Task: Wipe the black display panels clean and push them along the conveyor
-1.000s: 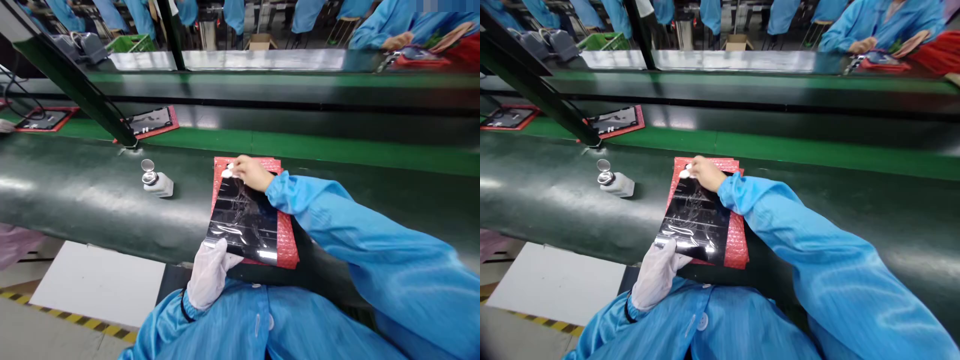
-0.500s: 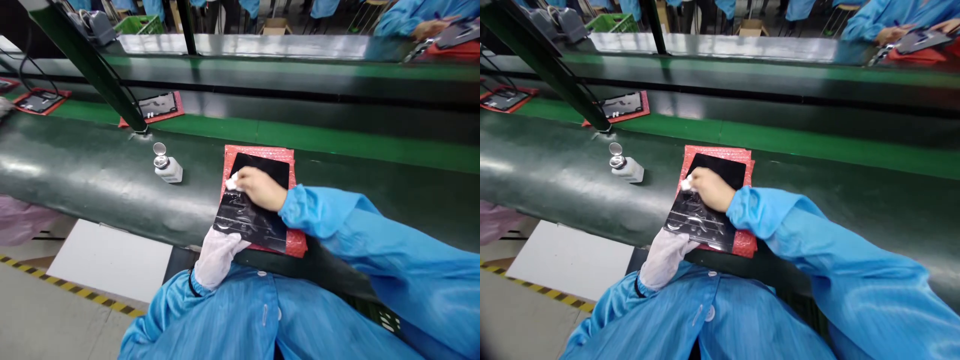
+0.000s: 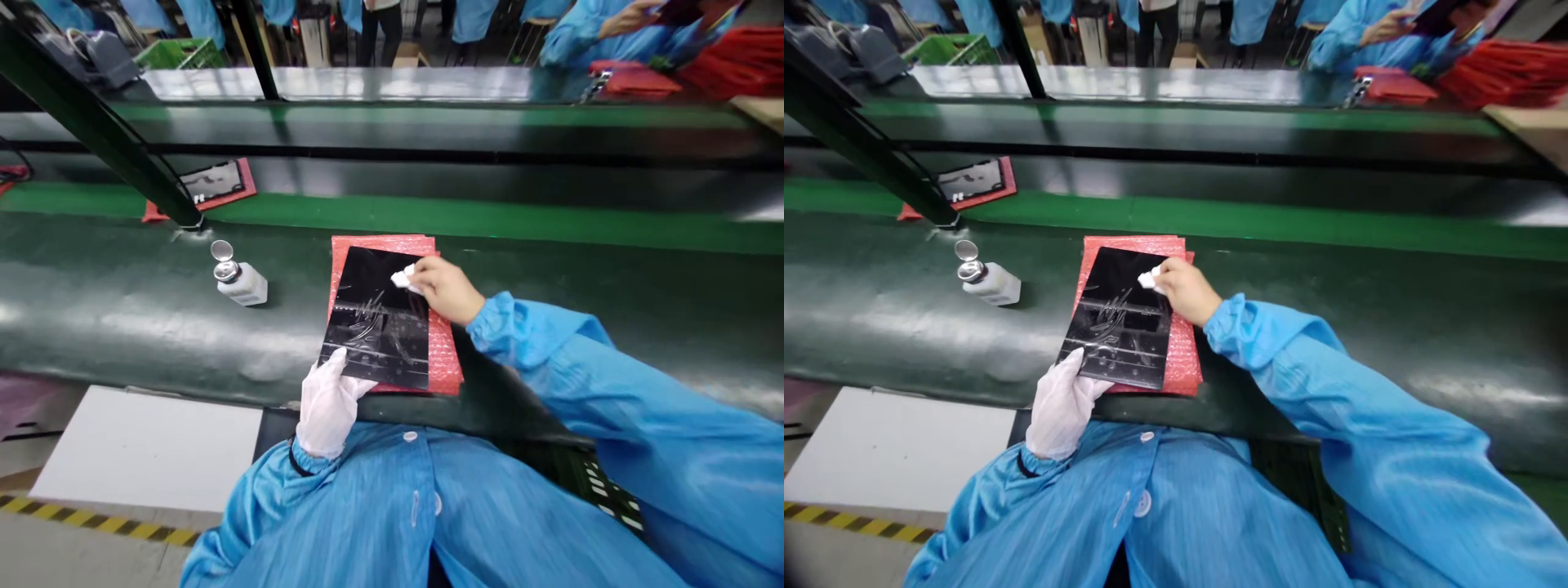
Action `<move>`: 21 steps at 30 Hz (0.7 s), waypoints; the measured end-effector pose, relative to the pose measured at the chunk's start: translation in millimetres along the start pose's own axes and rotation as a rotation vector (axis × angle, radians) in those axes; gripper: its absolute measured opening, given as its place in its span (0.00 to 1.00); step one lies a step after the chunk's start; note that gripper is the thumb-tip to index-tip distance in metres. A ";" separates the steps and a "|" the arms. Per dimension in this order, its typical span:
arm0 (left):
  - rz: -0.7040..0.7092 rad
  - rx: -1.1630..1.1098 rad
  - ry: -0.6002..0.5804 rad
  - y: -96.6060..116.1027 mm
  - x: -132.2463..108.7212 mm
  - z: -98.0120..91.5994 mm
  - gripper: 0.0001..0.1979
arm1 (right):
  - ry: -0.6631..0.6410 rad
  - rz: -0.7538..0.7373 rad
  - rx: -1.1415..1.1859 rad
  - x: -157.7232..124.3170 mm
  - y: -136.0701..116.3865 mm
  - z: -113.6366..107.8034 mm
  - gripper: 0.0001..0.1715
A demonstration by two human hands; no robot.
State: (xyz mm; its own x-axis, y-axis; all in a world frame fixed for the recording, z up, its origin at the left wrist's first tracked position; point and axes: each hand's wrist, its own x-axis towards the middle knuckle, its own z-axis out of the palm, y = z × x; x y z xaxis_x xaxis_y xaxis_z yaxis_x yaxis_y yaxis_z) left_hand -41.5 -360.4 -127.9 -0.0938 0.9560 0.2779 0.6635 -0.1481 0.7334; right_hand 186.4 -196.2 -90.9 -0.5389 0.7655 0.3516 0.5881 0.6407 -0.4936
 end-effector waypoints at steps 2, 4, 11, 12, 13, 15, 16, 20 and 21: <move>0.052 0.063 0.017 -0.4 2.6 -2.4 0.20 | -0.068 -0.173 0.077 -27.2 -30.0 4.1 0.16; 0.086 0.113 0.045 -2.8 3.4 -3.3 0.22 | -0.119 -0.350 0.153 -58.4 -59.4 8.4 0.18; 0.185 0.232 0.112 -13.5 6.3 6.6 0.17 | -0.030 -0.095 0.023 -18.0 -7.1 9.2 0.16; 0.202 0.245 0.130 -12.9 8.5 5.3 0.17 | 0.002 0.006 -0.016 -1.0 8.1 6.5 0.15; 0.221 0.262 0.148 -11.1 11.2 1.6 0.16 | 0.028 0.092 -0.047 13.5 20.6 2.9 0.14; 0.263 0.300 0.193 -2.2 17.1 -13.8 0.16 | 0.089 0.189 -0.076 30.5 35.6 -7.2 0.12; 0.279 0.321 0.213 5.3 19.8 -24.6 0.16 | 0.128 0.195 -0.075 32.5 38.6 -13.4 0.11; 0.216 0.375 0.293 53.1 25.7 -61.1 0.15 | 0.332 0.163 -0.029 13.0 37.9 -41.6 0.11; 0.196 0.390 0.291 66.6 26.8 -62.3 0.16 | 0.372 0.183 -0.016 6.3 37.5 -48.0 0.11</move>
State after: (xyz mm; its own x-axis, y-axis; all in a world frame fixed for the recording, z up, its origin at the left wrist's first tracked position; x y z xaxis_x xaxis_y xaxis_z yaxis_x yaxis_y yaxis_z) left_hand -46.0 -360.4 -33.0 -0.1058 0.8017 0.5883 0.9113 -0.1585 0.3799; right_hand 234.0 -164.5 -69.0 -0.1716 0.8343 0.5239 0.6647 0.4905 -0.5635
